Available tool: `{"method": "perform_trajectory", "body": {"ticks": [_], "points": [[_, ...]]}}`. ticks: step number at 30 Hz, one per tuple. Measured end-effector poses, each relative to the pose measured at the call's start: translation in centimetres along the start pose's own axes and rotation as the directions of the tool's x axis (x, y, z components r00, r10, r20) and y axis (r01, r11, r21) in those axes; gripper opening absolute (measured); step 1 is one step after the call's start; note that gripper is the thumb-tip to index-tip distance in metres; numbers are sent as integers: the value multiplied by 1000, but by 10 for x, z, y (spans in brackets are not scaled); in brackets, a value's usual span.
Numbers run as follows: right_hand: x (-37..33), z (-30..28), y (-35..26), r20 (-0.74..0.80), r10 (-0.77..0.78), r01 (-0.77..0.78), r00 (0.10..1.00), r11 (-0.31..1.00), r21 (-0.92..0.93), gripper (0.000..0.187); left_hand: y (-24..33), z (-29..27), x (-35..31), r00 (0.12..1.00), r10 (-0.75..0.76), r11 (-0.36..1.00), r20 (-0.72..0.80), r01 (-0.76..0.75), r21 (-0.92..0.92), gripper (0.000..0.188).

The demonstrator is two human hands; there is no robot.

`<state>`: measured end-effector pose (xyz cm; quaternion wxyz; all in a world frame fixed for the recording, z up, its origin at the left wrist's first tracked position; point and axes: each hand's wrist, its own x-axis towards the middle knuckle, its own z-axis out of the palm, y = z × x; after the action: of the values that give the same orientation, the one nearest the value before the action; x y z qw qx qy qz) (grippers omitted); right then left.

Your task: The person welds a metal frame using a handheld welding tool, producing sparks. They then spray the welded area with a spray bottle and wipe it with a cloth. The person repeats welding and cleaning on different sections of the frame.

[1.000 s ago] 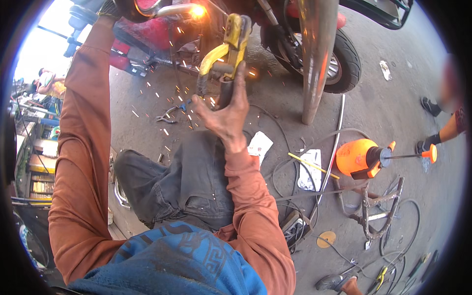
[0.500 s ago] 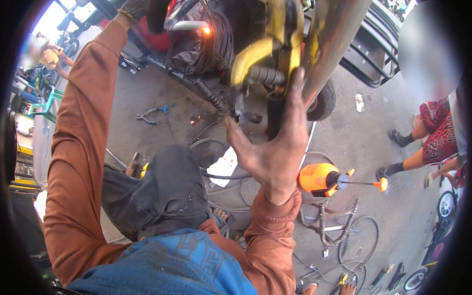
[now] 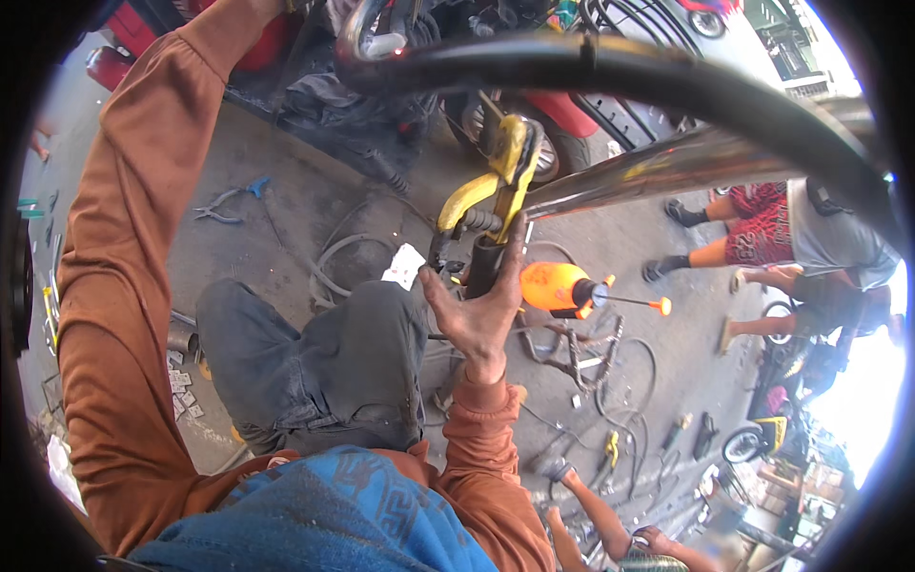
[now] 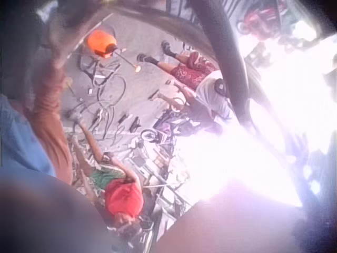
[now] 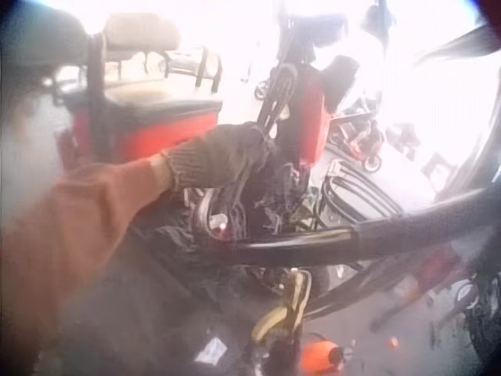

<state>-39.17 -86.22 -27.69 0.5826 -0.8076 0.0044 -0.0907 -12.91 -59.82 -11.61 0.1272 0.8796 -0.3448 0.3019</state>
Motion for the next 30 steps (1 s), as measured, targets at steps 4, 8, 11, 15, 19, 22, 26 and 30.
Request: {"method": "perform_trajectory", "body": {"ticks": [4,8,11,15,19,22,26,30], "points": [[-12,2,-16,18,23,-24,1000,998,65,113,-14,-8,0,988,-99,990,116,110,-92,27],[-37,-6,-39,-13,140,-140,990,986,-87,116,-12,-13,-21,948,-257,921,186,299,-249,28],[-57,-11,-60,-34,224,-227,974,965,-128,118,-5,-14,-44,915,-332,904,230,378,-198,27],[-71,-12,-88,-29,189,-190,982,960,-204,120,1,-26,-78,858,-419,884,297,460,-81,25],[-84,-10,-119,-16,296,-295,955,946,-131,116,12,-61,-139,737,-511,845,442,525,102,23],[-93,0,-135,-37,344,-344,938,939,6,112,12,-84,-163,688,-533,842,493,490,226,21],[-107,17,-145,-99,344,-329,934,934,140,112,20,-92,-169,677,-519,855,521,423,302,20],[-122,29,-148,-130,498,-485,858,867,118,110,24,-96,-175,680,-533,840,504,350,415,18]]}}
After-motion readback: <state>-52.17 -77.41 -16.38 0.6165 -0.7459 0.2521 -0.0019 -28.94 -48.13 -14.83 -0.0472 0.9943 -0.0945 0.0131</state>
